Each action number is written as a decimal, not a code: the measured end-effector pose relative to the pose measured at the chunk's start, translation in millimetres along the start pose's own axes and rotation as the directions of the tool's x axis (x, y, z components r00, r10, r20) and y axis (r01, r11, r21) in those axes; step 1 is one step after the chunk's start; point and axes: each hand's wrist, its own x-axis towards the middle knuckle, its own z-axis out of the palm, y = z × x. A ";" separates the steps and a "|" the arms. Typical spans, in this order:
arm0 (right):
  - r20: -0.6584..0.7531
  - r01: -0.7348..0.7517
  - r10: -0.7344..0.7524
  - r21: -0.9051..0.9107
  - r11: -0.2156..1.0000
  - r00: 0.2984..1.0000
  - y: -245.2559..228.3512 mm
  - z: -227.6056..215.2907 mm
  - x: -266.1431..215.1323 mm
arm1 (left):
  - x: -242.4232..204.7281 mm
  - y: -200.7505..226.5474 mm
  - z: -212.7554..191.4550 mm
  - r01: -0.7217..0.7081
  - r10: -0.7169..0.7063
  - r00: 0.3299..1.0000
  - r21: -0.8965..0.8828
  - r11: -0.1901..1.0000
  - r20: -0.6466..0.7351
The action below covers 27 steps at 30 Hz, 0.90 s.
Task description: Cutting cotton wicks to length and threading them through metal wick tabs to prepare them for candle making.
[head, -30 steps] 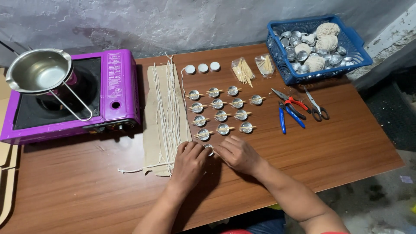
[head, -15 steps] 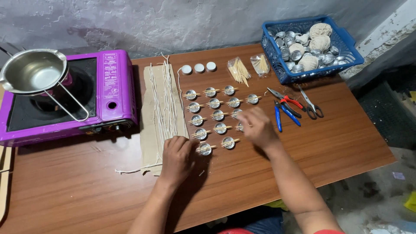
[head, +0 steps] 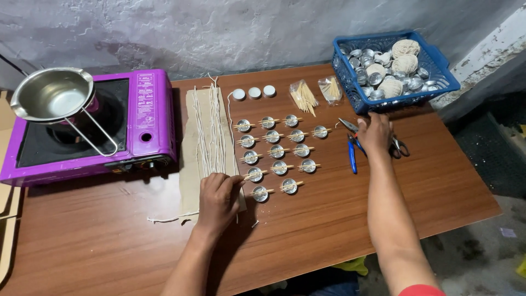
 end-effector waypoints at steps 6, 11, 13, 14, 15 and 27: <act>0.063 0.024 -0.025 0.006 1.000 0.998 32.2 31.9 1.7 | 2.4 5.4 -2.8 0.016 -0.016 0.999 0.003 1.000 0.029; 0.027 0.061 -0.063 0.071 0.996 0.998 25.9 21.2 3.1 | -1.0 1.0 -0.4 0.021 -0.021 0.999 -0.010 1.000 0.048; 0.031 0.057 -0.059 0.078 0.995 0.998 24.3 16.4 2.0 | -0.8 2.3 -1.4 0.027 -0.027 0.998 -0.013 1.000 0.050; 0.018 0.069 -0.071 0.052 0.996 0.997 24.9 15.0 1.9 | -0.4 2.6 -1.8 0.028 -0.028 0.998 -0.011 1.000 0.051; 0.005 0.082 -0.082 0.027 0.996 0.997 25.5 13.4 1.8 | 0.0 3.0 -2.4 0.029 -0.028 0.998 -0.009 1.000 0.052; -0.212 0.265 -0.261 -0.012 0.964 0.942 -13.5 -25.1 3.1 | 4.0 7.9 -6.7 0.030 -0.030 0.998 0.008 1.000 0.060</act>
